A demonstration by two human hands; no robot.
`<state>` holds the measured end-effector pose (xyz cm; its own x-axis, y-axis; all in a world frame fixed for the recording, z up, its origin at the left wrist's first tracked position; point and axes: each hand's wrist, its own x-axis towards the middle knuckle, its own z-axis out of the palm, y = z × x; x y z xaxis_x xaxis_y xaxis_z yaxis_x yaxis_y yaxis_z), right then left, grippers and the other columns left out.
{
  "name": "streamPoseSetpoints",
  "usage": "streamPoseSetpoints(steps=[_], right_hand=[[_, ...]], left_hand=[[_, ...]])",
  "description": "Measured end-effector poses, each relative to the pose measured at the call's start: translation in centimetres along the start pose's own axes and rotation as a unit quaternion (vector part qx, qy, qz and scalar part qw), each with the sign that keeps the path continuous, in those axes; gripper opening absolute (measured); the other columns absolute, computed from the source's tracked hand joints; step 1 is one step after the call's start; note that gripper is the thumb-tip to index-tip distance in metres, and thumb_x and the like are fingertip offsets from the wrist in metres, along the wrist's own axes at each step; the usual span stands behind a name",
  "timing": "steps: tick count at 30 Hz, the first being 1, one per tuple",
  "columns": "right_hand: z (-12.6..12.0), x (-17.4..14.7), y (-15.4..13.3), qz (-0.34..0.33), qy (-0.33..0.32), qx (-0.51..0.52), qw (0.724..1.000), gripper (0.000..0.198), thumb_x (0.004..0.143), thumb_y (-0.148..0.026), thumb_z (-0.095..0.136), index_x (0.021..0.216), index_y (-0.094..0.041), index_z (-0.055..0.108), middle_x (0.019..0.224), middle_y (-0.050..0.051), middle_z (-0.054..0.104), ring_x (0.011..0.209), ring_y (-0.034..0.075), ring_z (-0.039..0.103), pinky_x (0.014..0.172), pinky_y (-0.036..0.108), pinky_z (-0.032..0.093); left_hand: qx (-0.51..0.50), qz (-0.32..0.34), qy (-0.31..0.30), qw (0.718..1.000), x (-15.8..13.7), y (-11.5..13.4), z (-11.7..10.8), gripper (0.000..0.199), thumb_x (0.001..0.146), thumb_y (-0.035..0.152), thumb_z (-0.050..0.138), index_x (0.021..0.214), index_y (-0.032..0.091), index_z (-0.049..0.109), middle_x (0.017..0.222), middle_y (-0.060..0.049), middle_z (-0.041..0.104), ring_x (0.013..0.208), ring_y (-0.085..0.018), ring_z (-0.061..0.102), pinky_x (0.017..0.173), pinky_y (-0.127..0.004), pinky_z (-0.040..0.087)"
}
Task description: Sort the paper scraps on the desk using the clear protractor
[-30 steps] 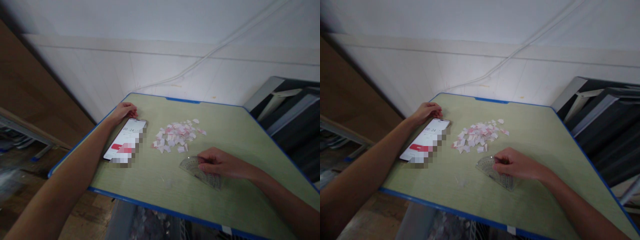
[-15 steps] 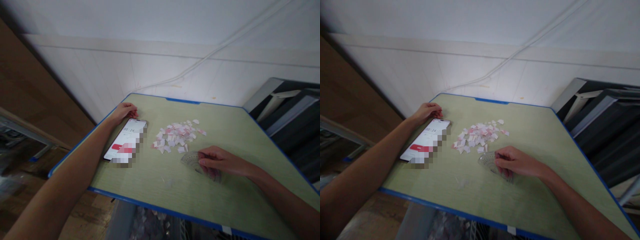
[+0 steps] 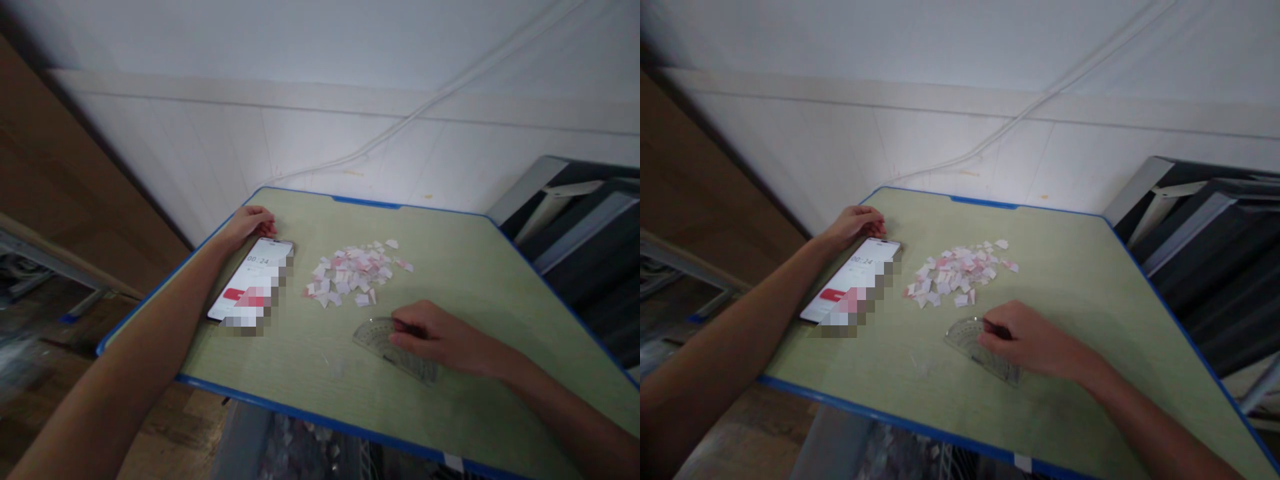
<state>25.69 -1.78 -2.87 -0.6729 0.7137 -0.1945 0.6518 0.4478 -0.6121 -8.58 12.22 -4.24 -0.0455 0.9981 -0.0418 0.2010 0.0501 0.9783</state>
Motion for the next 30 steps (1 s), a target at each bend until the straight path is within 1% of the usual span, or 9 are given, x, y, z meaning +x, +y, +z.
streamPoseSetpoints(steps=[4,6,9,11,17,24,30], right_hand=[[1.5,0.6,-1.7,0.048,0.045,-0.024,0.998,0.032,0.078,-0.029,0.047,0.051,-0.019,0.033,0.047,-0.005,0.031,0.045,0.009,0.031,0.046,0.025,0.018],[2.3,1.0,-2.8,0.066,0.054,-0.036,0.996,0.031,0.076,-0.025,0.048,0.049,-0.019,0.034,0.046,-0.005,0.032,0.045,0.009,0.031,0.047,0.025,0.018],[3.5,1.3,-4.4,0.078,0.07,-0.05,0.993,0.027,0.074,-0.023,0.05,0.05,-0.017,0.039,0.048,-0.004,0.037,0.046,0.008,0.031,0.049,0.025,0.017],[4.1,1.4,-5.1,0.073,0.082,-0.062,0.992,0.025,0.073,-0.023,0.051,0.051,-0.017,0.042,0.05,-0.003,0.041,0.049,0.009,0.032,0.05,0.025,0.017],[4.7,1.6,-5.7,0.039,0.076,-0.051,0.995,0.023,0.074,-0.026,0.051,0.054,-0.016,0.045,0.053,-0.002,0.046,0.05,0.009,0.033,0.051,0.025,0.018],[5.1,1.6,-5.8,-0.001,0.069,-0.021,0.997,0.024,0.071,-0.025,0.054,0.051,-0.016,0.044,0.05,-0.004,0.041,0.048,0.007,0.03,0.049,0.024,0.017],[5.2,1.5,-5.9,0.006,0.063,-0.013,0.998,0.025,0.072,-0.028,0.056,0.052,-0.015,0.048,0.05,-0.003,0.045,0.047,0.007,0.031,0.048,0.023,0.017]], left_hand=[[0.008,-0.001,0.002,1.0,0.1,-0.1,-0.1,0.008,0.062,0.019,0.058,0.062,0.012,0.053,0.052,-0.004,0.061,0.042,-0.009,0.053,0.044,-0.019,0.042],[0.01,0.001,0.002,1.0,0.2,-0.2,-0.2,0.009,0.062,0.02,0.058,0.063,0.012,0.054,0.053,-0.004,0.061,0.043,-0.01,0.054,0.045,-0.02,0.042],[0.013,0.004,0.003,1.0,0.2,-0.3,-0.1,0.01,0.061,0.021,0.058,0.062,0.012,0.054,0.052,-0.004,0.061,0.044,-0.01,0.054,0.046,-0.02,0.042],[0.012,0.004,0.002,1.0,0.2,-0.3,-0.1,0.01,0.061,0.021,0.058,0.061,0.012,0.054,0.052,-0.003,0.06,0.044,-0.01,0.054,0.046,-0.02,0.042],[0.012,0.003,-0.001,1.0,0.3,-0.4,-0.1,0.01,0.061,0.021,0.059,0.06,0.013,0.054,0.053,-0.004,0.061,0.043,-0.01,0.053,0.046,-0.021,0.043],[0.015,0.007,-0.003,1.0,0.5,-0.6,-0.3,0.01,0.062,0.021,0.059,0.062,0.012,0.054,0.054,-0.004,0.061,0.044,-0.01,0.053,0.047,-0.022,0.044],[0.005,0.017,-0.014,1.0,0.7,-0.9,-0.4,0.01,0.063,0.021,0.059,0.061,0.012,0.055,0.053,-0.005,0.061,0.043,-0.01,0.054,0.045,-0.022,0.044]])
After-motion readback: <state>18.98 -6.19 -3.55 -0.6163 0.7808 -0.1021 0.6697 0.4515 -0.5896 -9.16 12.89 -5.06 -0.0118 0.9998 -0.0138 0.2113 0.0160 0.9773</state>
